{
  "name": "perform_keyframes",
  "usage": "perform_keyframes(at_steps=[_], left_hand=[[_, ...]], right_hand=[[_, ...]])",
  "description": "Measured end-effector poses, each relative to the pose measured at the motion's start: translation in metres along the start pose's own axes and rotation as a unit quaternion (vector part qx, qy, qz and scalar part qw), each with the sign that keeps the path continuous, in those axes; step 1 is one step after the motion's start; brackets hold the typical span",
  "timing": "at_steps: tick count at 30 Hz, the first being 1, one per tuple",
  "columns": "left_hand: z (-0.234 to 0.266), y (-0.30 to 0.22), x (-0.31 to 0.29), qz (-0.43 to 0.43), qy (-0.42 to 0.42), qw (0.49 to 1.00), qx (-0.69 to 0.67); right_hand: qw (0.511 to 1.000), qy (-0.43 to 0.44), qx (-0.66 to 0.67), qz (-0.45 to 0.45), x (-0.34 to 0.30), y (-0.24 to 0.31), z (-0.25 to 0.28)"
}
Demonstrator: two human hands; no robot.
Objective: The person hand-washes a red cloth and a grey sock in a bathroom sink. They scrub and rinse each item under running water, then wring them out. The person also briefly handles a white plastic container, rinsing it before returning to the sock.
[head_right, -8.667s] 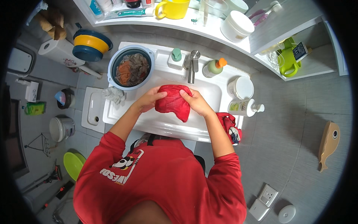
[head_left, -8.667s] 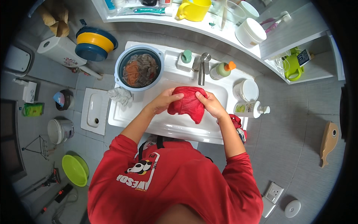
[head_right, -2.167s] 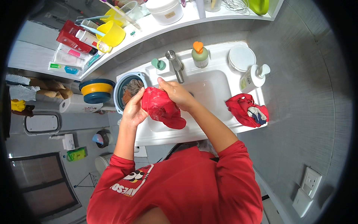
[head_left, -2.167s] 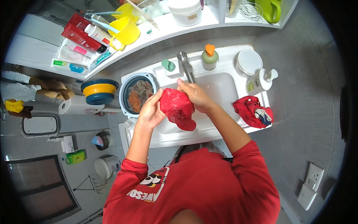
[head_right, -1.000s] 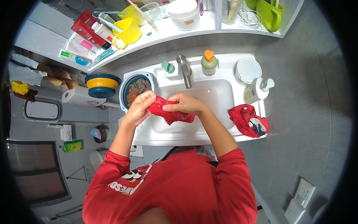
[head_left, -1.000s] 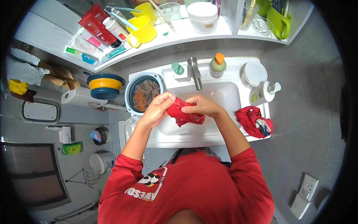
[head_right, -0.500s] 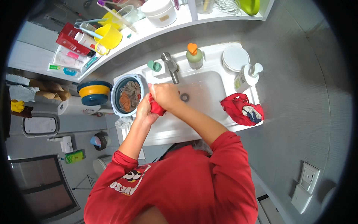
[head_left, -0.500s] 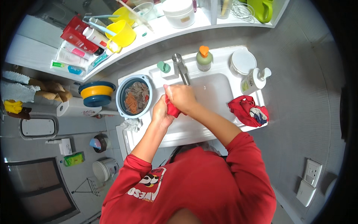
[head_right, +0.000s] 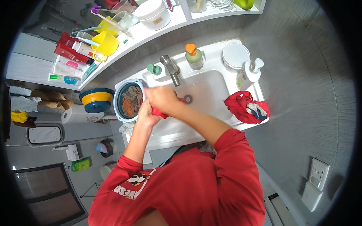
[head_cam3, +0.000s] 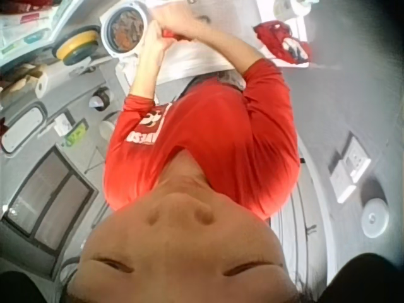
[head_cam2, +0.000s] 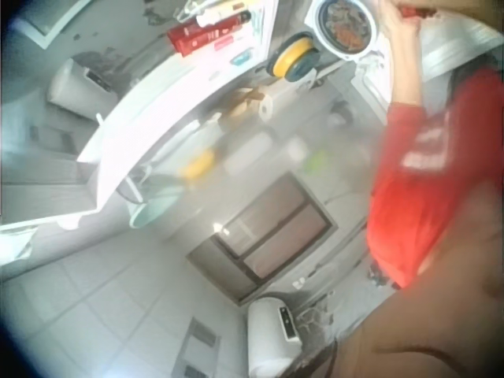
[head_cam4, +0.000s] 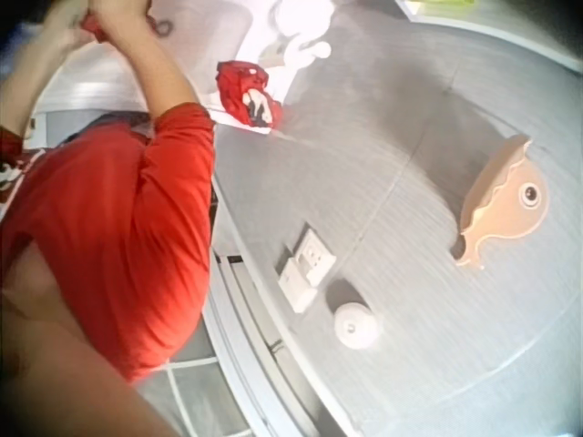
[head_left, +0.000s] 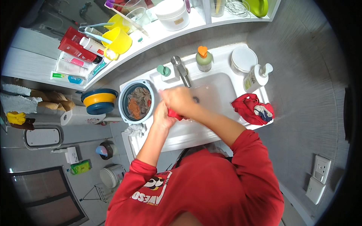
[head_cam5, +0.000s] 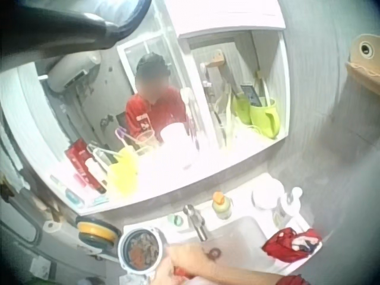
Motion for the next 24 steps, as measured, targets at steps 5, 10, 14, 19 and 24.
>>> perform_keyframes(at_steps=[5, 10, 14, 19, 24], left_hand=[[0.016, -0.009, 0.002, -0.037, -0.041, 0.998, 0.044], [-0.008, 0.0, -0.006, 0.007, 0.025, 1.0, -0.006], [-0.003, -0.016, 0.011, -0.063, 0.329, 0.941, -0.059], [0.005, -0.016, -0.003, -0.03, -0.017, 0.999, 0.002], [-0.002, -0.056, -0.036, -0.092, -0.019, 0.992, 0.08]], right_hand=[[0.996, 0.0, 0.035, 0.078, -0.012, 0.04, -0.002], [0.998, 0.003, 0.024, -0.061, 0.006, -0.019, -0.011], [0.996, -0.04, 0.046, 0.069, -0.016, 0.045, 0.002], [0.95, 0.087, 0.231, -0.189, 0.002, -0.052, -0.016], [0.759, 0.171, 0.564, -0.278, -0.019, -0.047, -0.009]])
Point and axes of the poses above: each hand's wrist, its own x-axis towards the middle knuckle, its own z-axis out of the back of the hand, y = z × x, the point moved 9 cm from there along x, towards the middle knuckle, and after that the axes turned 3 degrees about -z, right-handed, at the moved point
